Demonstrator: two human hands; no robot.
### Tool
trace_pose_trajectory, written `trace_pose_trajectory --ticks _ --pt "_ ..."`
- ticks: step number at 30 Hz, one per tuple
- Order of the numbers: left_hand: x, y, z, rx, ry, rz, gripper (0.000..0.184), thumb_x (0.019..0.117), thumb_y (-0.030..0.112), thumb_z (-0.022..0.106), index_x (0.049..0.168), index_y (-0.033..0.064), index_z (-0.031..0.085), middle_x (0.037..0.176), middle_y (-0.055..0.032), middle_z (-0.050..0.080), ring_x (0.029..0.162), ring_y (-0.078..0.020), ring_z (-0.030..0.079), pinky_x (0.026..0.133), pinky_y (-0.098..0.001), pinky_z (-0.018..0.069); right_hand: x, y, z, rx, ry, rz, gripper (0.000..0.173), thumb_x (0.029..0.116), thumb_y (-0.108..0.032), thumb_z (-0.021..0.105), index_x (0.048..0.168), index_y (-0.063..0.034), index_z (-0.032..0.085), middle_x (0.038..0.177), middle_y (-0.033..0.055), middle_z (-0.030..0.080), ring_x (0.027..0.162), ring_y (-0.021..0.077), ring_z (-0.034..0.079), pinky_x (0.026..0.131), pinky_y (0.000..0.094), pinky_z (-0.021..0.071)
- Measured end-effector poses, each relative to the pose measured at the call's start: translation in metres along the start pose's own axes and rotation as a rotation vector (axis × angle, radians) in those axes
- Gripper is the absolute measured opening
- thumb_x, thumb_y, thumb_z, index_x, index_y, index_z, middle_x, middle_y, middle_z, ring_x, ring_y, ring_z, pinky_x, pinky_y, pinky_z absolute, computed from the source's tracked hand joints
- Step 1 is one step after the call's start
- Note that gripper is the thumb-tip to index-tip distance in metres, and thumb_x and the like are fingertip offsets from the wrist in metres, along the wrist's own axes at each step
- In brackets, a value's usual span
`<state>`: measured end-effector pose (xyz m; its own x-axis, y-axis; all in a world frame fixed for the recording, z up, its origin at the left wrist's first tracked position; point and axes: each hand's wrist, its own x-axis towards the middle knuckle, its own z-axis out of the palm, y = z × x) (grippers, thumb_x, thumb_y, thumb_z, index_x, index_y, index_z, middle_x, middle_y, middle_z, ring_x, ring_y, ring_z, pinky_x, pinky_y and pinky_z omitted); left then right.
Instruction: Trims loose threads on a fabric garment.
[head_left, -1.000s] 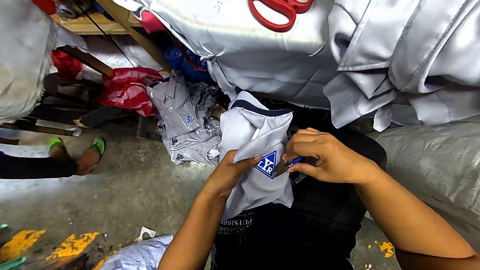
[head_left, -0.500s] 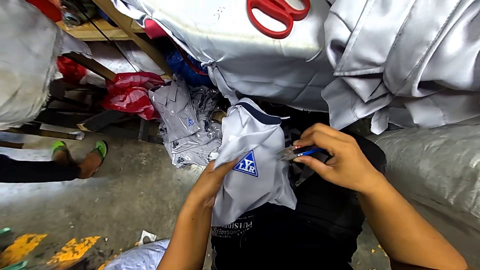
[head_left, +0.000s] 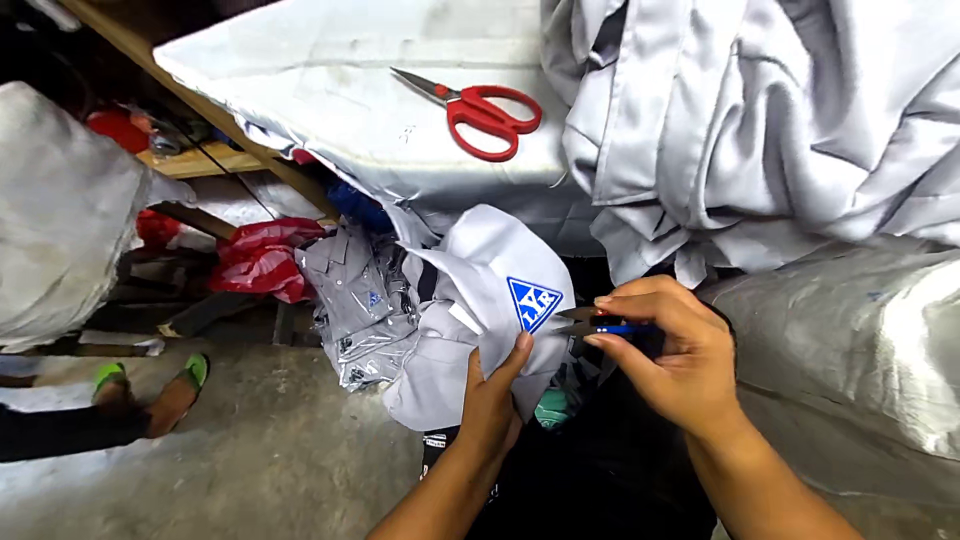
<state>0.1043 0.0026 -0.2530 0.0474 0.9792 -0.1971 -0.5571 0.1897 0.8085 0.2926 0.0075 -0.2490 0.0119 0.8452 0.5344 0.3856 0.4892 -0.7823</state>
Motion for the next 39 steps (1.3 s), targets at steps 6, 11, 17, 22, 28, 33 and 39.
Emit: trace_pose_trajectory --ticks 6,11,17,22,28,33,39 --pt "-0.011 -0.017 -0.020 -0.038 0.038 -0.080 0.014 0.0962 0.002 0.054 0.108 0.0040 0.062 0.094 -0.0035 0.075 0.088 -0.0114 0.074 0.085 -0.0321 0.0614 -0.007 0.012 -0.003 -0.119 -0.132 0.002 0.019 0.0892 -0.023 0.077 0.101 -0.0072 0.076 0.102 0.0009 0.068 0.101 0.0052 0.063 0.087 0.0200 0.0532" --pt "-0.013 -0.021 -0.023 -0.007 0.025 -0.079 0.016 0.0972 -0.001 0.053 0.105 0.0057 0.065 0.094 -0.0022 0.076 0.088 -0.0103 0.074 0.085 -0.0307 0.0612 -0.007 0.015 -0.003 -0.175 -0.174 -0.011 0.020 0.0899 -0.024 0.076 0.099 -0.0068 0.077 0.099 0.0020 0.068 0.097 0.0061 0.061 0.084 0.0192 0.0507" --pt "-0.013 -0.023 -0.027 -0.016 0.003 -0.063 0.017 0.0968 -0.002 0.054 0.105 0.0059 0.067 0.095 -0.0024 0.076 0.090 -0.0102 0.074 0.087 -0.0312 0.0609 -0.007 0.018 0.000 -0.207 -0.184 -0.016 0.019 0.0893 -0.024 0.076 0.098 -0.0067 0.078 0.099 0.0021 0.068 0.098 0.0077 0.061 0.086 0.0202 0.0509" --pt "-0.014 -0.022 -0.026 -0.010 0.017 -0.075 0.017 0.0979 -0.002 0.052 0.105 0.0056 0.066 0.095 -0.0018 0.076 0.091 -0.0100 0.074 0.087 -0.0309 0.0609 -0.009 0.020 0.004 -0.212 -0.162 -0.022 0.019 0.0896 -0.023 0.076 0.099 -0.0057 0.077 0.099 0.0043 0.069 0.096 0.0085 0.063 0.084 0.0214 0.0524" --pt "-0.010 -0.017 -0.017 -0.049 0.087 -0.025 0.014 0.1030 0.007 0.049 0.113 0.0038 0.060 0.096 -0.0036 0.075 0.092 -0.0114 0.073 0.088 -0.0323 0.0610 -0.019 0.021 0.017 -0.177 -0.103 0.048 0.027 0.0910 -0.025 0.075 0.102 -0.0010 0.074 0.098 0.0069 0.070 0.084 0.0017 0.061 0.071 0.0132 0.0487" --pt "-0.012 -0.018 -0.010 0.021 0.125 -0.022 0.018 0.1044 0.003 0.044 0.112 0.0033 0.060 0.096 -0.0009 0.074 0.092 -0.0088 0.072 0.088 -0.0294 0.0602 -0.026 0.016 0.029 -0.124 -0.087 0.043 0.027 0.0912 -0.024 0.075 0.100 0.0015 0.074 0.095 0.0100 0.071 0.079 0.0014 0.061 0.067 0.0116 0.0472" --pt "-0.013 -0.019 -0.017 -0.034 0.113 -0.005 0.018 0.1046 0.005 0.045 0.115 0.0039 0.060 0.099 -0.0024 0.075 0.094 -0.0102 0.073 0.090 -0.0314 0.0600 -0.023 0.017 0.018 -0.219 -0.068 0.006 0.023 0.0922 -0.027 0.075 0.101 -0.0052 0.078 0.097 0.0064 0.071 0.087 0.0075 0.064 0.078 0.0213 0.0518"
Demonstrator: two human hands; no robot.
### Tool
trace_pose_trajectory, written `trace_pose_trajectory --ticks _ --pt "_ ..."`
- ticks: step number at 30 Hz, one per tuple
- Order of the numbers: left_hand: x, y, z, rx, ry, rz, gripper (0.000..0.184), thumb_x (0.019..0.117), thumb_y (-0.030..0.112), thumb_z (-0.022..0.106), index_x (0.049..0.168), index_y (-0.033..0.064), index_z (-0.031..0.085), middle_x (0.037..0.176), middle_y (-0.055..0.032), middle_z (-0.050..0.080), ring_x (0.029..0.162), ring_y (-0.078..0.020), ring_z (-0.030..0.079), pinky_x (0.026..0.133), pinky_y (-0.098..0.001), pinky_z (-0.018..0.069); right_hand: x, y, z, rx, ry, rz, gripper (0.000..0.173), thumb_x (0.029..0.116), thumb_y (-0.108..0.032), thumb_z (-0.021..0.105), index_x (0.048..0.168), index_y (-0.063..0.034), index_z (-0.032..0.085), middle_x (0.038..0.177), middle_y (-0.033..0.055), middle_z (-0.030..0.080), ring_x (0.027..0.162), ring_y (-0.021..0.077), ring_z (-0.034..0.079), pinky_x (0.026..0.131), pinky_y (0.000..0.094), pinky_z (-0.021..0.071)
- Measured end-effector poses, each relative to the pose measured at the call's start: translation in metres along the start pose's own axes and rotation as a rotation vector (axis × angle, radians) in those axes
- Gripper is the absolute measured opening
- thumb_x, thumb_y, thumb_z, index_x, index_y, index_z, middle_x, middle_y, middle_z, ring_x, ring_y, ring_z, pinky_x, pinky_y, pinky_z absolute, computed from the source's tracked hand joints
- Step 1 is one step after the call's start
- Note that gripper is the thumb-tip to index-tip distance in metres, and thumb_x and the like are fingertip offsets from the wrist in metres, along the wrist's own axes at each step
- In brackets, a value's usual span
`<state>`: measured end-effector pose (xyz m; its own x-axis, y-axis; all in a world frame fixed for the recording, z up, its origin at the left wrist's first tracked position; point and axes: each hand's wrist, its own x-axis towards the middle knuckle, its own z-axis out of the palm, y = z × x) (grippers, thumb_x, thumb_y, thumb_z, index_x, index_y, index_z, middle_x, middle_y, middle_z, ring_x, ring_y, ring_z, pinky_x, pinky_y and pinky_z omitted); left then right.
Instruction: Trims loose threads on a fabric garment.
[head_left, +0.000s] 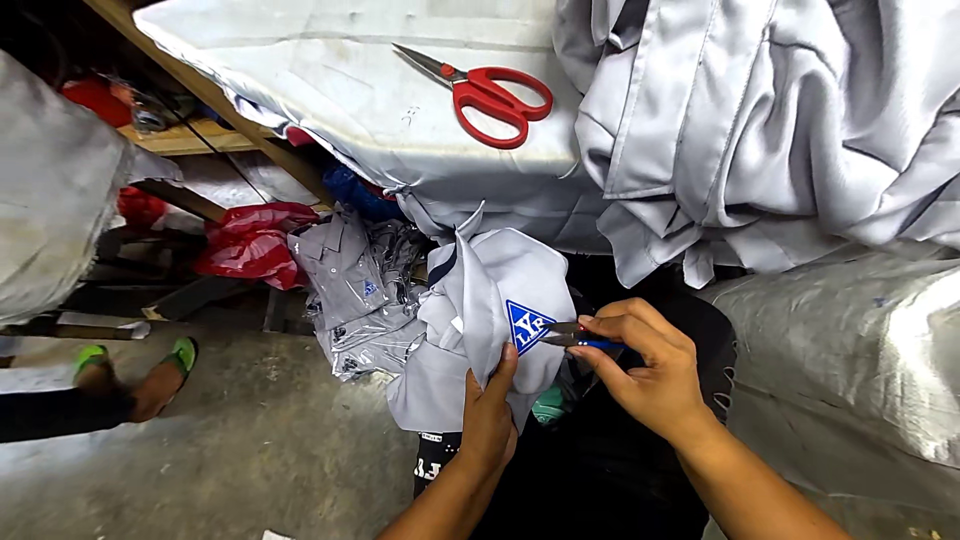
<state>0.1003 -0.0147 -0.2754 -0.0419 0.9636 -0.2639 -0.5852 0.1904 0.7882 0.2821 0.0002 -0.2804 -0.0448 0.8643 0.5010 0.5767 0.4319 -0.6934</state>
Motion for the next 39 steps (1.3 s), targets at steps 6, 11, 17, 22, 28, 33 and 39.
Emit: trace_pose_trajectory --ticks 6,11,17,22,28,33,39 --pt "0.001 0.000 -0.001 0.024 -0.011 -0.010 0.019 0.1040 0.005 0.045 0.113 0.0041 0.061 0.099 -0.0021 0.075 0.094 -0.0100 0.073 0.090 -0.0310 0.0599 0.009 0.002 -0.008 -0.058 -0.042 -0.039 0.021 0.0928 -0.028 0.074 0.101 -0.0097 0.079 0.099 0.0038 0.071 0.094 0.0115 0.064 0.084 0.0284 0.0515" --pt "0.000 0.000 -0.002 0.040 -0.007 -0.005 0.018 0.1036 0.003 0.045 0.112 0.0041 0.062 0.098 -0.0013 0.075 0.094 -0.0095 0.073 0.090 -0.0305 0.0598 0.013 0.002 -0.008 -0.093 -0.074 -0.073 0.020 0.0936 -0.027 0.073 0.101 -0.0095 0.079 0.099 0.0039 0.071 0.096 0.0138 0.064 0.085 0.0302 0.0503" --pt "0.001 0.001 -0.002 0.022 -0.001 -0.015 0.019 0.1050 0.006 0.043 0.117 0.0035 0.057 0.100 -0.0022 0.074 0.095 -0.0103 0.072 0.090 -0.0316 0.0599 0.007 0.004 0.002 -0.034 -0.067 0.009 0.027 0.0936 -0.029 0.073 0.102 -0.0038 0.075 0.099 0.0075 0.071 0.083 0.0054 0.063 0.071 0.0175 0.0516" --pt "0.001 -0.002 -0.001 0.007 0.023 0.007 0.018 0.1046 0.005 0.043 0.116 0.0036 0.058 0.099 -0.0023 0.074 0.095 -0.0097 0.072 0.091 -0.0310 0.0597 0.002 0.004 0.008 0.049 -0.054 0.039 0.026 0.0921 -0.026 0.074 0.101 -0.0009 0.074 0.097 0.0078 0.070 0.079 0.0014 0.062 0.067 0.0125 0.0499" --pt "-0.002 -0.005 0.001 -0.033 0.061 0.027 0.015 0.1008 0.002 0.051 0.111 0.0012 0.062 0.096 -0.0060 0.075 0.091 -0.0126 0.073 0.087 -0.0325 0.0612 -0.004 -0.005 0.014 0.111 -0.034 0.150 0.028 0.0915 -0.026 0.075 0.099 0.0013 0.073 0.093 0.0066 0.070 0.073 -0.0018 0.059 0.062 0.0106 0.0484" --pt "-0.002 -0.005 -0.001 -0.112 0.050 -0.025 0.017 0.1031 0.006 0.047 0.117 0.0020 0.056 0.099 -0.0069 0.074 0.094 -0.0138 0.073 0.089 -0.0342 0.0611 -0.005 -0.005 0.015 0.114 -0.004 0.085 0.021 0.0915 -0.020 0.075 0.093 0.0008 0.074 0.091 0.0080 0.070 0.077 0.0004 0.062 0.066 0.0110 0.0496" --pt "0.000 -0.007 -0.008 -0.150 -0.018 -0.059 0.019 0.1041 0.011 0.047 0.120 0.0032 0.055 0.102 -0.0074 0.074 0.097 -0.0148 0.073 0.091 -0.0356 0.0602 -0.004 -0.004 0.012 0.133 0.001 0.062 0.017 0.0918 -0.015 0.073 0.088 0.0011 0.073 0.088 0.0078 0.070 0.079 -0.0001 0.062 0.068 0.0101 0.0489"
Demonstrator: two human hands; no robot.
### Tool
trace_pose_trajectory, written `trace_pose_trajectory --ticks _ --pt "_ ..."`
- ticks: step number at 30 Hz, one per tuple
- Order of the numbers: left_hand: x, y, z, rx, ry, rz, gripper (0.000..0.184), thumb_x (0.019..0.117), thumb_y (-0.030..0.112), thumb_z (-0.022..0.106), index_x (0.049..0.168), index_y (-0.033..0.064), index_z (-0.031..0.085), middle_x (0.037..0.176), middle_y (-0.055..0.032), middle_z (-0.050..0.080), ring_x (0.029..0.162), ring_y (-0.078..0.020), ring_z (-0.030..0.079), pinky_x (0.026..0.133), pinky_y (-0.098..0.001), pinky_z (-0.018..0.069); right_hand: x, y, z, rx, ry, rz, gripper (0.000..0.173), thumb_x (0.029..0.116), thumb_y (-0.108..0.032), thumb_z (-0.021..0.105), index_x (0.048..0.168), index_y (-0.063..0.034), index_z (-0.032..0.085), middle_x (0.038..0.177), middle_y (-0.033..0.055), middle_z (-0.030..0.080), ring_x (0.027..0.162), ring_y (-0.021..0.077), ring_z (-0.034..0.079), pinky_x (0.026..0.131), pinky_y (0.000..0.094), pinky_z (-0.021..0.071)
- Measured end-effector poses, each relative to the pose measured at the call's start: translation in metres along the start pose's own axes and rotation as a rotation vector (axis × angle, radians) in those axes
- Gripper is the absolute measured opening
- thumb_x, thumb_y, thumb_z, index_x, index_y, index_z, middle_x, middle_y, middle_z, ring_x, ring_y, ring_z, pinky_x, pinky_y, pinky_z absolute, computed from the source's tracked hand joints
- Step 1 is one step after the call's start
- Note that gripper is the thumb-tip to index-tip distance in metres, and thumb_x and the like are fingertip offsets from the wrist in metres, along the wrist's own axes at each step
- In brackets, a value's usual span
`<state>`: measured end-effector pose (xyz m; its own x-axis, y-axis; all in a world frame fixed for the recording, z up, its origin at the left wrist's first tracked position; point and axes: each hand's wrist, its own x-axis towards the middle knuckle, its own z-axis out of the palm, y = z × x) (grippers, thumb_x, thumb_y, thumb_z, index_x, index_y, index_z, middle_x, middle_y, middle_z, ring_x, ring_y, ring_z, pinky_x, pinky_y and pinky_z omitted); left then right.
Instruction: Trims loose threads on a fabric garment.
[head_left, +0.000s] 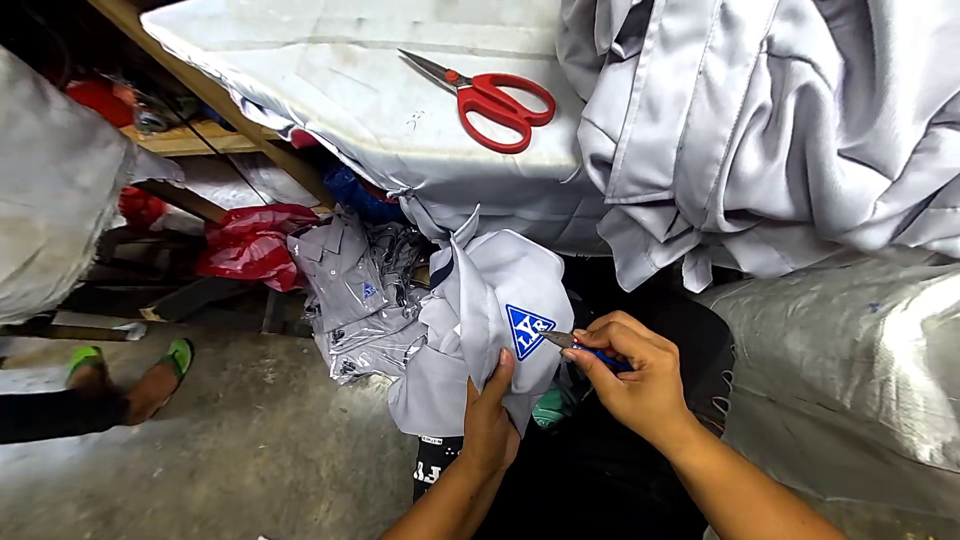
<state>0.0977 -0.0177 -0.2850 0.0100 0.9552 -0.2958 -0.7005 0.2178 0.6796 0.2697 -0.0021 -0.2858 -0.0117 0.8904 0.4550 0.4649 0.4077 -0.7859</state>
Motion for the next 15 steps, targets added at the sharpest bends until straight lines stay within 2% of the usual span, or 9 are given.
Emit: trace_pose_trajectory --ticks 4,7,10,15 --pt "0.001 0.002 -0.001 0.048 0.012 0.020 0.020 0.1042 0.009 0.045 0.119 0.0024 0.055 0.101 -0.0067 0.074 0.095 -0.0143 0.073 0.090 -0.0348 0.0605 0.002 -0.002 -0.005 0.021 -0.085 0.004 0.019 0.0923 -0.019 0.074 0.092 0.0005 0.073 0.090 0.0077 0.071 0.080 0.0002 0.063 0.069 0.0106 0.0496" --pt "0.001 0.005 0.000 0.085 0.020 0.037 0.019 0.1046 0.009 0.045 0.119 0.0031 0.055 0.100 -0.0045 0.074 0.094 -0.0120 0.073 0.089 -0.0332 0.0607 0.003 -0.004 -0.010 0.110 -0.145 0.037 0.024 0.0915 -0.021 0.076 0.097 0.0012 0.073 0.094 0.0060 0.069 0.077 -0.0032 0.057 0.065 0.0086 0.0462" --pt "0.002 0.005 -0.001 0.082 0.012 0.049 0.019 0.1044 0.008 0.045 0.119 0.0025 0.055 0.100 -0.0054 0.074 0.094 -0.0130 0.073 0.089 -0.0337 0.0609 0.003 -0.003 -0.014 0.095 -0.122 0.069 0.024 0.0906 -0.022 0.076 0.097 0.0008 0.073 0.095 0.0053 0.070 0.076 -0.0038 0.058 0.065 0.0088 0.0480" --pt "0.002 0.007 0.001 0.128 0.008 0.052 0.017 0.1037 0.007 0.045 0.115 0.0038 0.058 0.097 -0.0038 0.075 0.091 -0.0114 0.073 0.087 -0.0316 0.0613 0.006 -0.003 -0.014 0.029 -0.144 0.012 0.022 0.0927 -0.022 0.074 0.095 -0.0006 0.075 0.093 0.0062 0.071 0.079 -0.0019 0.061 0.068 0.0098 0.0490"
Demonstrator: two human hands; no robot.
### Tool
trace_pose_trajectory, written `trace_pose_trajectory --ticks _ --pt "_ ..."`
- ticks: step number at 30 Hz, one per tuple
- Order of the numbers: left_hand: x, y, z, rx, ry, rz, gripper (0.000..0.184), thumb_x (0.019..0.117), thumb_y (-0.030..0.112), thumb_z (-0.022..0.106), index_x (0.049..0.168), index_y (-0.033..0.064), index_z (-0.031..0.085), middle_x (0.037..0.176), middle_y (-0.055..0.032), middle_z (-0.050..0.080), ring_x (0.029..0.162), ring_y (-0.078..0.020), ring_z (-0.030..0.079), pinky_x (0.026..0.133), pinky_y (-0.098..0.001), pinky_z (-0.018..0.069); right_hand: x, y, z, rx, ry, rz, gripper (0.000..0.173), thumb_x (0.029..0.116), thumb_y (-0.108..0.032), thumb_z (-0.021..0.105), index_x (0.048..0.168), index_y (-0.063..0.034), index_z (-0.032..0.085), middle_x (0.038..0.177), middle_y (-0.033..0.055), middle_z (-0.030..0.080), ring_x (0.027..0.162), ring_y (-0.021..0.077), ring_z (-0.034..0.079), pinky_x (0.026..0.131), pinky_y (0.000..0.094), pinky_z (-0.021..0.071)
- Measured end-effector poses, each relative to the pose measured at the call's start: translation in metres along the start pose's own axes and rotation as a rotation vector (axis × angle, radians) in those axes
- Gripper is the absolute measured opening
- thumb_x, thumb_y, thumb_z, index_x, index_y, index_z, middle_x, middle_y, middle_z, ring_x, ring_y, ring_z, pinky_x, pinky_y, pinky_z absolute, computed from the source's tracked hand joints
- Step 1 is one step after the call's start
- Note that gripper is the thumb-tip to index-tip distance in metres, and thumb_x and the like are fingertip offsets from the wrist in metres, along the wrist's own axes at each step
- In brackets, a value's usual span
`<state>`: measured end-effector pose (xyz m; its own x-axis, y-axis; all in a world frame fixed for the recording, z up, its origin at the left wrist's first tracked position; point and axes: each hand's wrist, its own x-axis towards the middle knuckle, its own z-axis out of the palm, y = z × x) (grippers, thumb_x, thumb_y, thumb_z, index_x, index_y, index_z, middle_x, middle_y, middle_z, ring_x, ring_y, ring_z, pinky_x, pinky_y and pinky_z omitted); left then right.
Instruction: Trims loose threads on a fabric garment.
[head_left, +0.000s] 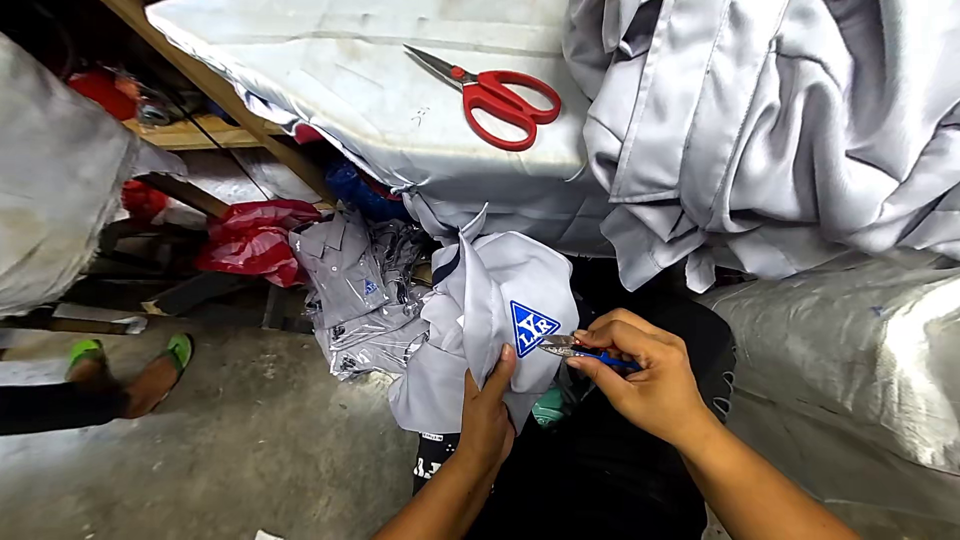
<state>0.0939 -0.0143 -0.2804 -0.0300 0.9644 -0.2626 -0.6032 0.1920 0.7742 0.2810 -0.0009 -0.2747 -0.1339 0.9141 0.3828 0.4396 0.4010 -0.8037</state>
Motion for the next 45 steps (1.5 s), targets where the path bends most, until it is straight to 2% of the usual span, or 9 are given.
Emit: trace_pose_trajectory --ticks 15,22,27,38,45 --pt "0.001 0.002 -0.007 0.068 -0.033 0.021 0.018 0.1014 0.002 0.048 0.108 0.0055 0.064 0.094 -0.0008 0.076 0.089 -0.0089 0.073 0.087 -0.0299 0.0608 0.012 0.003 -0.011 -0.119 -0.112 -0.109 0.021 0.0966 -0.023 0.069 0.095 -0.0038 0.076 0.091 0.0065 0.072 0.078 0.0027 0.062 0.067 0.0148 0.0493" --pt "0.001 0.006 -0.007 0.093 -0.025 -0.010 0.018 0.1015 0.001 0.046 0.111 0.0048 0.061 0.094 -0.0005 0.075 0.090 -0.0091 0.073 0.087 -0.0306 0.0608 0.016 0.004 -0.014 -0.193 -0.155 -0.184 0.023 0.0995 -0.025 0.066 0.096 -0.0050 0.077 0.089 0.0068 0.072 0.077 0.0086 0.065 0.067 0.0220 0.0516" --pt "0.002 0.009 -0.008 0.053 -0.029 -0.063 0.018 0.1019 0.002 0.045 0.111 0.0044 0.061 0.094 -0.0028 0.075 0.090 -0.0105 0.074 0.087 -0.0311 0.0611 0.017 0.004 -0.014 -0.202 -0.162 -0.200 0.022 0.0997 -0.024 0.066 0.095 -0.0054 0.077 0.089 0.0065 0.073 0.078 0.0092 0.066 0.067 0.0225 0.0521" --pt "0.002 0.009 -0.010 0.104 -0.059 0.003 0.019 0.1004 0.001 0.048 0.105 0.0067 0.066 0.091 0.0002 0.076 0.087 -0.0077 0.073 0.085 -0.0290 0.0610 0.016 0.003 -0.016 -0.219 -0.158 -0.200 0.022 0.0992 -0.024 0.066 0.095 -0.0052 0.077 0.088 0.0067 0.072 0.073 0.0084 0.063 0.063 0.0213 0.0495" --pt "0.003 0.010 -0.010 0.098 -0.073 -0.010 0.020 0.1000 0.000 0.048 0.102 0.0072 0.067 0.091 -0.0001 0.076 0.087 -0.0084 0.073 0.085 -0.0288 0.0610 0.017 0.005 -0.016 -0.214 -0.177 -0.232 0.022 0.0999 -0.022 0.065 0.093 -0.0043 0.076 0.087 0.0075 0.072 0.076 0.0107 0.066 0.065 0.0231 0.0517"
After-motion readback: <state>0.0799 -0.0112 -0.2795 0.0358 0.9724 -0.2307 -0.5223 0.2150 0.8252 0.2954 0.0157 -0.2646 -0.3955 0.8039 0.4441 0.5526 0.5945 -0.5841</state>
